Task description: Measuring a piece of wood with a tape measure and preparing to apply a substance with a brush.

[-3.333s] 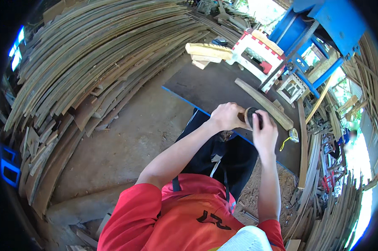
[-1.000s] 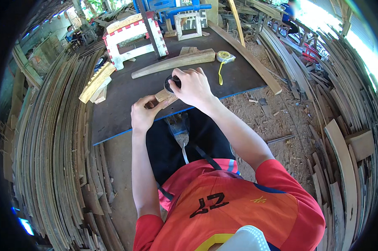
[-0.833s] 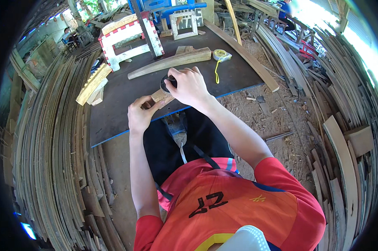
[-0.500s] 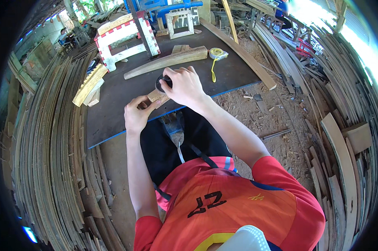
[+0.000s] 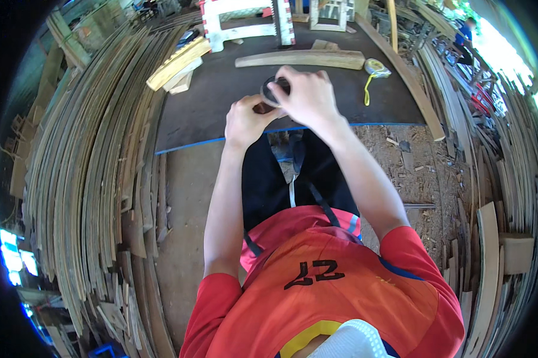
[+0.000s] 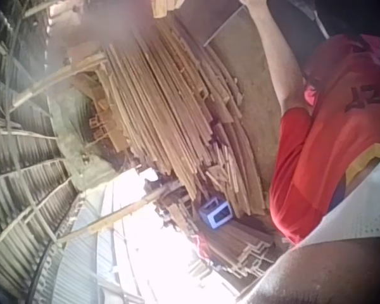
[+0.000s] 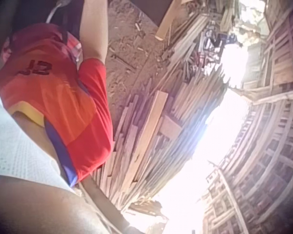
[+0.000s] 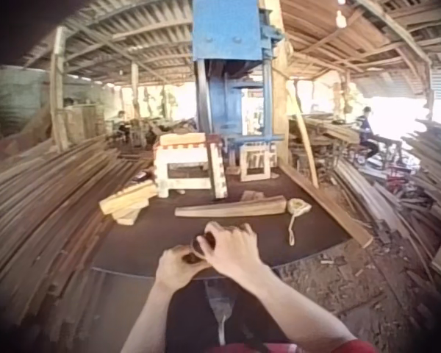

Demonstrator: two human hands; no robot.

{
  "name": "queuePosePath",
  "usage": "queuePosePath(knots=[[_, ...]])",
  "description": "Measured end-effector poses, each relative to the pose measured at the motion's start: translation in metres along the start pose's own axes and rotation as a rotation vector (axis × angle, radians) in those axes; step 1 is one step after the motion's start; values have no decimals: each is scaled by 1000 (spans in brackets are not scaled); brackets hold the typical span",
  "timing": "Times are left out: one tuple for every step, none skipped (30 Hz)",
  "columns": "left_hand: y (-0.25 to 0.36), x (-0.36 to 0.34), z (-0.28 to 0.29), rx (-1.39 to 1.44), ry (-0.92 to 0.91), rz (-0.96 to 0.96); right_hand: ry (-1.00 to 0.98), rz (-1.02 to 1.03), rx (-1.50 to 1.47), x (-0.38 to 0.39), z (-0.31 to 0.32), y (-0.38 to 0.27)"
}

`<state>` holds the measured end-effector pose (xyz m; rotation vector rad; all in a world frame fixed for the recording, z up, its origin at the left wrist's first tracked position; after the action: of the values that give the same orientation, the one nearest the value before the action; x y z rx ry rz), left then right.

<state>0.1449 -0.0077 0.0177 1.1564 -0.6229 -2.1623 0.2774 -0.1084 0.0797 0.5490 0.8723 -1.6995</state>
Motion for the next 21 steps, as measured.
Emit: queuePosePath(knots=[[3,0,2,16,18,-16,-64,-10,-9,-1,3,1],[5,1,3,30,40,-14,-80,-97,100,-4,12,11],[6,1,5,30,63,-8,-97,-203,185,-7,21,23],[6,2,3,4,28,17,25,-256,255,-8,34,27],[6,3,3,-12,23,17,47,-274,248,-8,39,31],[6,3,4,2,40,18,40,-168,223,-6,35,24],[5,3,2,-7,14,27,36,-171,280,-5,33,28],[3,2,2,-15,16,45,19,-131,122,1,23,21],[1,1,1,-21,12,59,59,1,12,7,13,8],[0,0,0,-27,-5,43,114,92,-28,10,10,3],[2,-1,-1,-17,-18,-1,135,268,-147,16,5,-10],[0,0,-2,-32,-20,27,59,237,-126,12,-1,-3],[-3,0,-1,-67,-17,72,62,119,-252,9,-1,7],[2,0,1,61,32,36,56,64,-71,5,-2,15],[3,-1,0,54,31,27,142,73,70,-4,9,26],[4,1,-1,-8,13,29,184,44,102,-6,14,29],[4,1,-1,-68,1,29,104,53,85,-10,14,35],[9,1,1,-47,31,-2,40,40,18,-10,13,36],[11,2,3,-62,47,-21,11,54,-81,-7,13,34],[14,2,4,-27,61,-35,-33,174,-224,-7,16,29],[16,2,5,2,76,-35,41,272,-272,-1,21,20]])
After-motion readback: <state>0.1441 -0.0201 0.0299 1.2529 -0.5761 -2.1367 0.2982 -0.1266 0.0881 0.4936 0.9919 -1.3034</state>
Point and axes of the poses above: each hand's wrist, its own x-axis away from the middle knuckle, its own z-axis out of the back of the hand, y = z × x, the point moved 6 cm from there along -x, towards the middle knuckle, and after that the axes turned 12 degrees about y, right-handed, at the moved point
